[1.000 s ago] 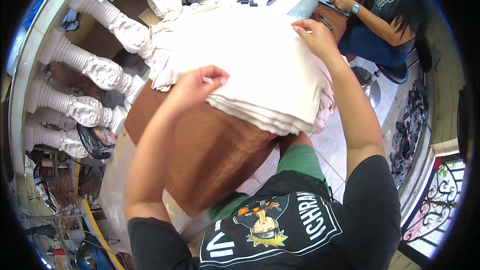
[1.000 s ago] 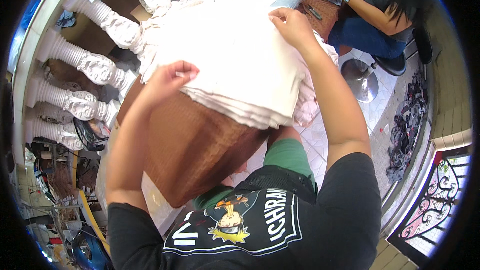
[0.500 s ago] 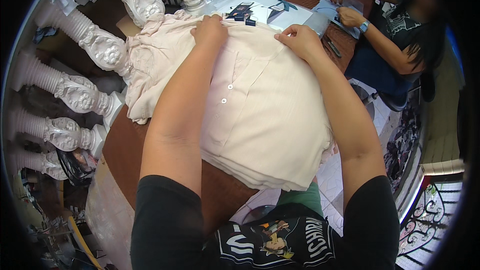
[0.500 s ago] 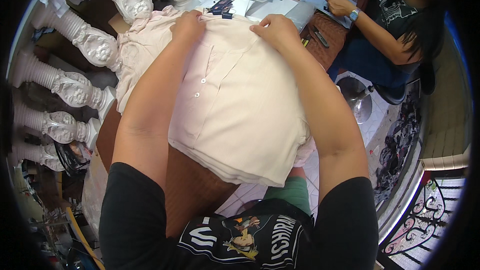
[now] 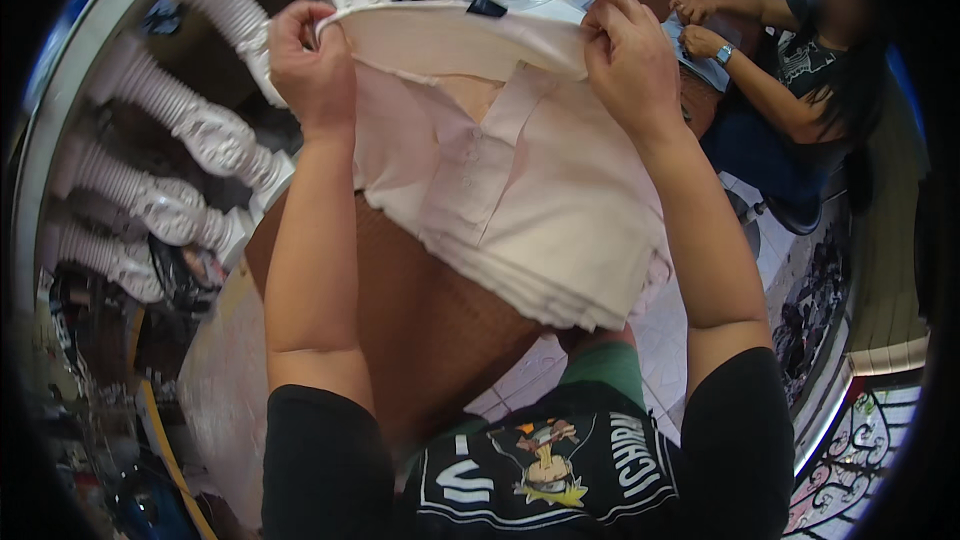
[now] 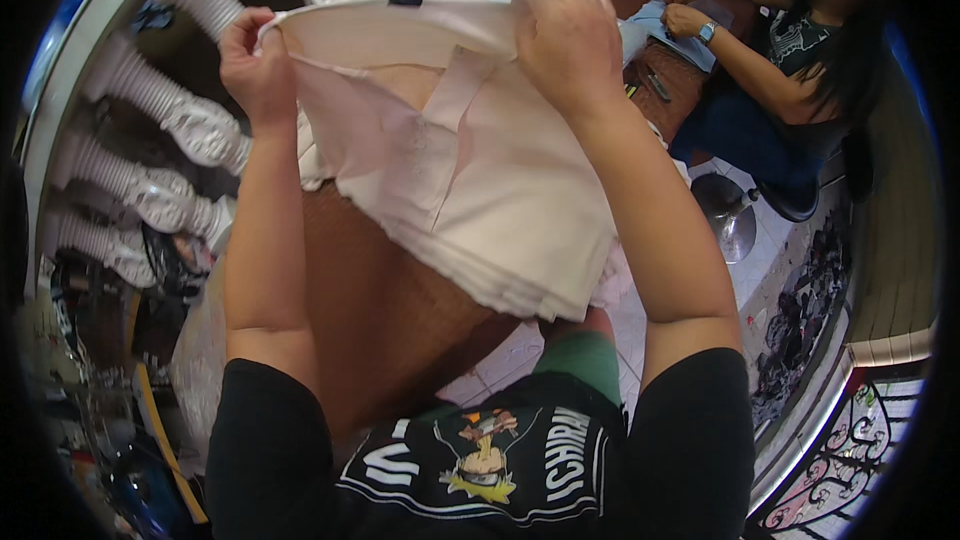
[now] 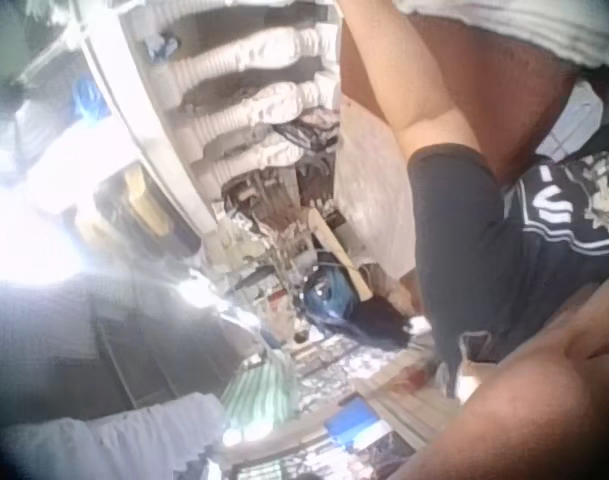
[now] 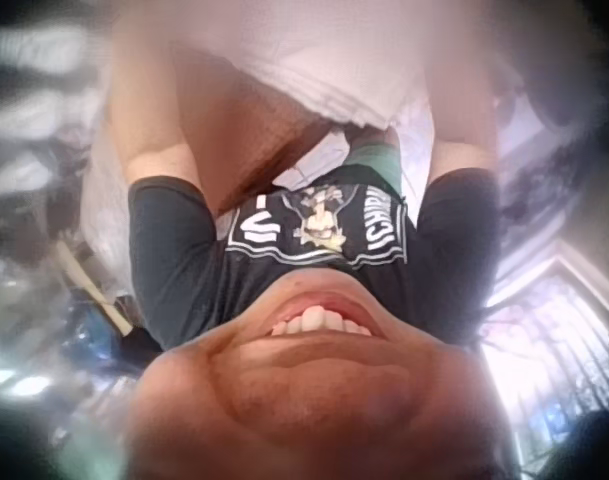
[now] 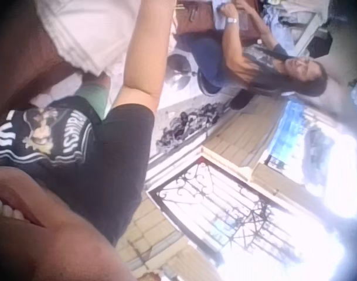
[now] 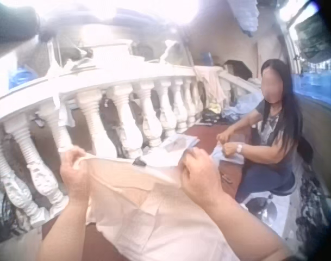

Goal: The person picks up a folded shirt, unfolds it on a table to check the collar and seams, then places a foam board inside and begins folding it back together.

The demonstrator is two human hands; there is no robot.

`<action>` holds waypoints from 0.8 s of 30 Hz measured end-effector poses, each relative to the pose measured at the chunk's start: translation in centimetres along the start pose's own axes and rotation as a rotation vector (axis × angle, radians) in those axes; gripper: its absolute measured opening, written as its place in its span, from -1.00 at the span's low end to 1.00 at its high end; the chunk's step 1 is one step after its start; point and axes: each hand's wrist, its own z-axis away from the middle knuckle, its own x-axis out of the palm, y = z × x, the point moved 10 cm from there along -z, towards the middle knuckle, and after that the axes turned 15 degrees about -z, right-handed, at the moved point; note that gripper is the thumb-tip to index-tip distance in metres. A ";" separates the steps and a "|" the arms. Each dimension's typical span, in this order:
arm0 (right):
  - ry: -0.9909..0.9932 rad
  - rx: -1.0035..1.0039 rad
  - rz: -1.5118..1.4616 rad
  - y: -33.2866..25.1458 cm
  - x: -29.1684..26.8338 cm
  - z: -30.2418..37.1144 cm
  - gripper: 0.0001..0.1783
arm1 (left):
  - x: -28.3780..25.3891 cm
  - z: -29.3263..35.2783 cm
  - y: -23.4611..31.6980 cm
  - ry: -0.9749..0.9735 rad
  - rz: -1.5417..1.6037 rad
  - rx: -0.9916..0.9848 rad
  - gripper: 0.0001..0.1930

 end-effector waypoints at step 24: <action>-0.232 -0.192 -0.460 -31.7 -22.1 -1.3 -0.83 | -37.8 -11.3 12.2 -0.171 -0.154 -0.045 -0.75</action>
